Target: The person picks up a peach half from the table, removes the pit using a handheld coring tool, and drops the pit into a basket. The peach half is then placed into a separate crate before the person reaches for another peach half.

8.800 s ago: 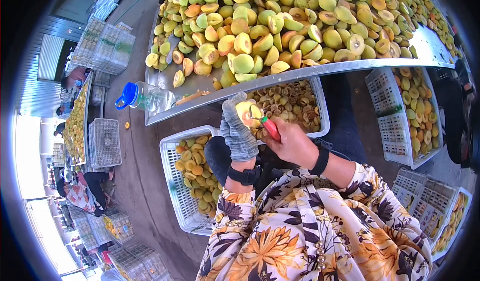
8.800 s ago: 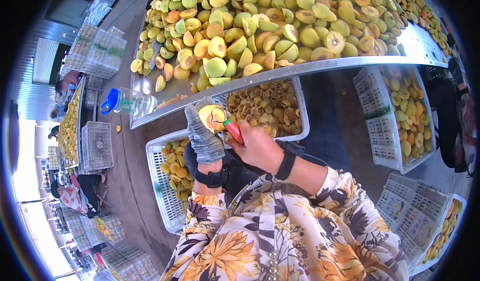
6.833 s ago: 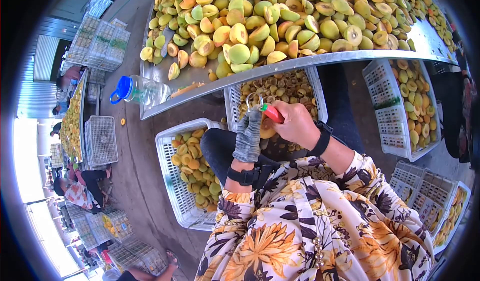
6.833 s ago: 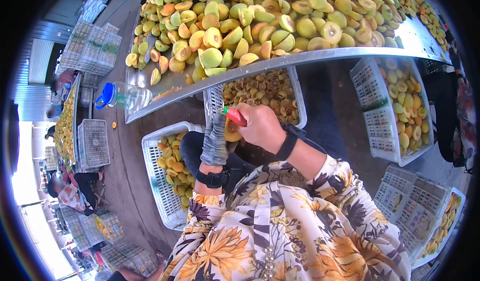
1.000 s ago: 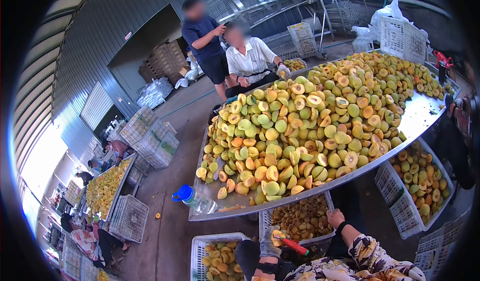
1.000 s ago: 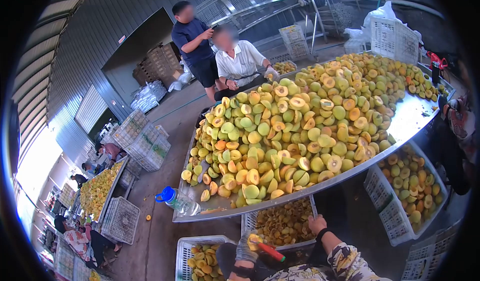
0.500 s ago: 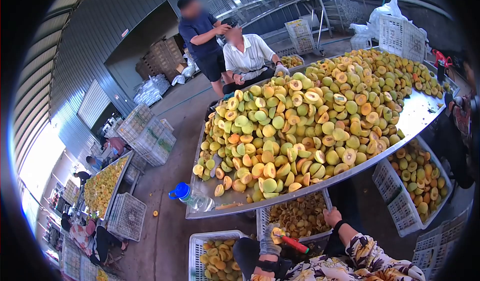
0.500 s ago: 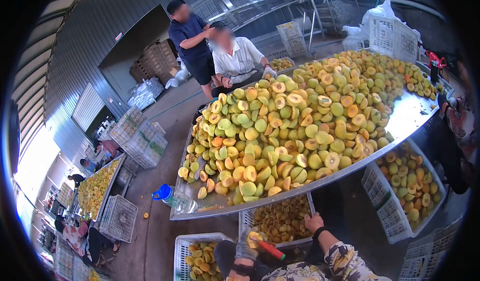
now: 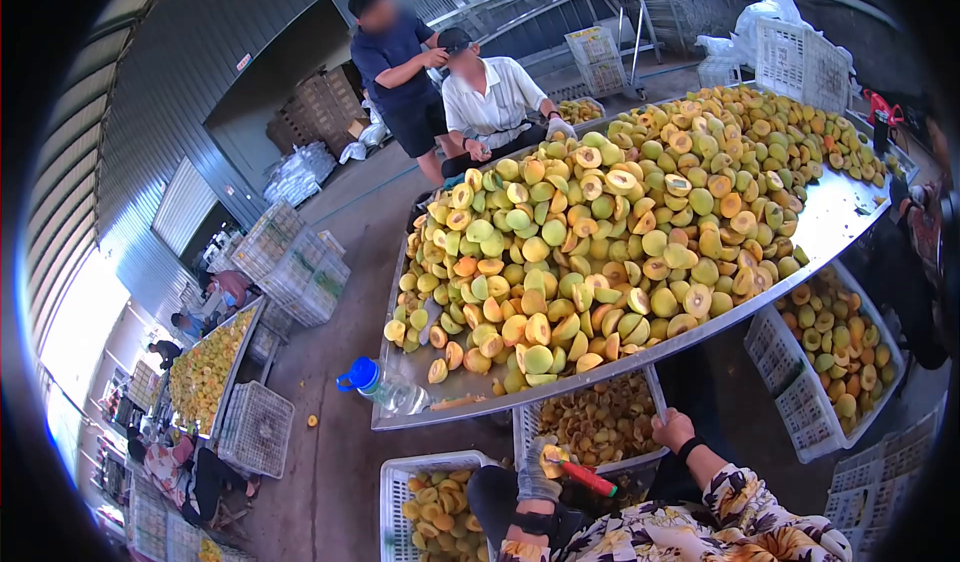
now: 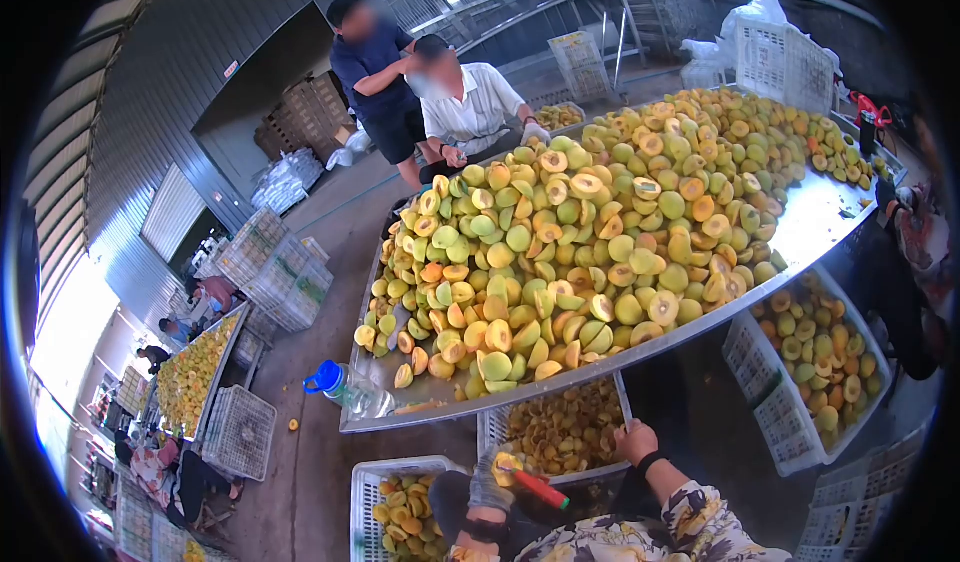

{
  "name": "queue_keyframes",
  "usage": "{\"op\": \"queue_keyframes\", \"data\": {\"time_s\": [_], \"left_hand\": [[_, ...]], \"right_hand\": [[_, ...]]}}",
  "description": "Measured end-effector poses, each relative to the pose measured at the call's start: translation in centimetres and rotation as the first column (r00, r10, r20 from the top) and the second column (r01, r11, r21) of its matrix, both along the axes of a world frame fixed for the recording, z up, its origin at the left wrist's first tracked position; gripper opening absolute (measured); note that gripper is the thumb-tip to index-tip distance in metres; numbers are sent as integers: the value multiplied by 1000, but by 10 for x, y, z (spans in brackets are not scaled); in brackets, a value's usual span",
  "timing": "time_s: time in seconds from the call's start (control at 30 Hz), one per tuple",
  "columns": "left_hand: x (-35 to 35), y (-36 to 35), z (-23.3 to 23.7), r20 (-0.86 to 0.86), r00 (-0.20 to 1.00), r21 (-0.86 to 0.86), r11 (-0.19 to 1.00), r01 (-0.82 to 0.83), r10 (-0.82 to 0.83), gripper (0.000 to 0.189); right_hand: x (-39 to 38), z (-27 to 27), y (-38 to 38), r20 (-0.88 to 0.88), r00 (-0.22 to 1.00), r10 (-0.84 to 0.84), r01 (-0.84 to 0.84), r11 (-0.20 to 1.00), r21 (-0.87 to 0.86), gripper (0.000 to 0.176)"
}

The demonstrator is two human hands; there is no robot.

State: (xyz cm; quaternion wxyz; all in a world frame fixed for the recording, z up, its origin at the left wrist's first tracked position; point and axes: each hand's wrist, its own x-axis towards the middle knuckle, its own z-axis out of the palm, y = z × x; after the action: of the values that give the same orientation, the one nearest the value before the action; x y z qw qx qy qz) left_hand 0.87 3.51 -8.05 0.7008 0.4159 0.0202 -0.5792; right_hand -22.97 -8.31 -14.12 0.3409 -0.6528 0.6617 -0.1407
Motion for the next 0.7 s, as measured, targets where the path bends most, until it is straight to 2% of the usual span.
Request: {"op": "queue_keyframes", "data": {"time_s": [0.1,0.17,0.3,0.37,0.4,0.43,0.47,0.5,0.57,0.63,0.67,0.7], "left_hand": [[3,-8,-4,-18,1000,22,1000,18,-18,38],[4,-7,-14,2,1000,-21,1000,0,0,36],[-1,-6,-9,-8,999,-2,999,-38,38,35],[0,0,3,0,998,-15,998,61,-61,35],[1,3,6,1,998,-14,998,60,-60,35],[2,3,8,1,1000,3,1000,27,-27,34],[4,3,12,1,1000,19,1000,-6,6,33],[6,3,15,2,1000,17,1000,-5,5,33],[10,4,20,-63,998,-32,999,-28,26,26],[15,6,16,-54,999,-49,999,-4,2,27],[17,8,13,-40,999,-68,998,6,-8,30],[19,9,12,-24,1000,-89,996,16,-18,32]], "right_hand": [[-5,3,3,35,999,4,-1,997,-72,32],[-7,-15,9,12,1000,11,-7,948,-319,28],[-6,24,15,72,996,46,-22,951,-308,22],[-4,34,15,51,990,131,-110,949,-295,20],[-1,38,16,52,990,131,-110,949,-295,20],[3,42,17,436,880,190,-68,957,-280,21],[8,49,17,749,625,220,-36,967,-254,23],[10,76,20,749,625,221,-35,966,-256,23],[4,157,27,958,258,126,-303,952,-44,23],[0,190,24,971,8,240,-434,875,-213,24],[-2,203,24,958,-66,281,-464,841,-278,25],[-3,216,26,958,-67,280,-466,840,-278,25]]}}
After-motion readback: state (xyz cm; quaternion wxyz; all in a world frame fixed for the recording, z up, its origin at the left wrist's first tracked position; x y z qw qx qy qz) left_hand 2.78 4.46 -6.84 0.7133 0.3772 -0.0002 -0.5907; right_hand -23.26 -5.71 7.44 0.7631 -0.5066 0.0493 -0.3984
